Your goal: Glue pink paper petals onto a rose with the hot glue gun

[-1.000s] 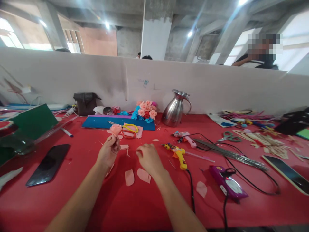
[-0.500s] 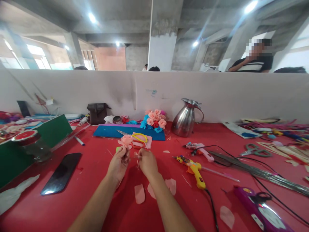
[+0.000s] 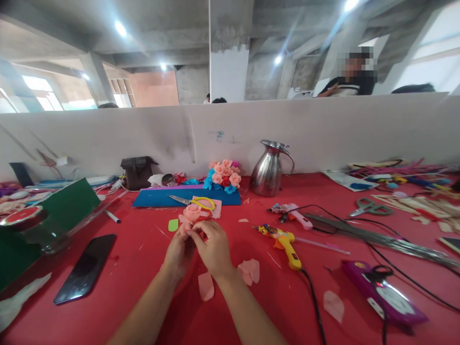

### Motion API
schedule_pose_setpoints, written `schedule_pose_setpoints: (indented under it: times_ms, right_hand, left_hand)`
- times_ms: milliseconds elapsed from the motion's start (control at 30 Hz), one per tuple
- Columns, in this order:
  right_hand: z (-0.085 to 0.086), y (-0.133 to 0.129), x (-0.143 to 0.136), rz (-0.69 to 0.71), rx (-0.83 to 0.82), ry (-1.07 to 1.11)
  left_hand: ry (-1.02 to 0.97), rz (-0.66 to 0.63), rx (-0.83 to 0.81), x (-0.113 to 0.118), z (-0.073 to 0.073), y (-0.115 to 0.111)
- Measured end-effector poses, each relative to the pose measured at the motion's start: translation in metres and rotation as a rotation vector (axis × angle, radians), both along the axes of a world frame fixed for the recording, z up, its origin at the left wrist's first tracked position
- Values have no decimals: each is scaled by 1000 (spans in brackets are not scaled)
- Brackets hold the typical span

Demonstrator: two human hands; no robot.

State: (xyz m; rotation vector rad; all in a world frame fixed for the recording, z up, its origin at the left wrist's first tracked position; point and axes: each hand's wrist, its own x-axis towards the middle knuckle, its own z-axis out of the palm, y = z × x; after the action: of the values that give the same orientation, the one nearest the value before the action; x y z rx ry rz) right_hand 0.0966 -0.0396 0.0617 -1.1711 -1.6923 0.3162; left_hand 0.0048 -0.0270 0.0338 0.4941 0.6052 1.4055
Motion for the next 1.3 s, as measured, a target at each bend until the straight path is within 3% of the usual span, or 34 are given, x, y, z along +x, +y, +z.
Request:
schedule_pose_setpoints:
  times_ms: [533,867,1000,1133,1233,1300]
  right_hand:
    - [4,2,9,-115,-1,80]
    - [7,2,21,-165,109,-43]
    - [2,6,29,-200,111,-79]
    - [-10,15,38,-225,-1,-168]
    - [-14,17,40,-196,-61,-160]
    - [-12,14,36,-70,-88,-24]
  left_hand:
    - [41,-17,15,1,5,-4]
    - [56,-63,30,1,8,-4]
    - [65,-42,35,1,11,-5]
    - [69,-41,41,-1,11,-5]
    - [34,-22,68,-3,10,-4]
    - [-3,-20,94,-4,9,-3]
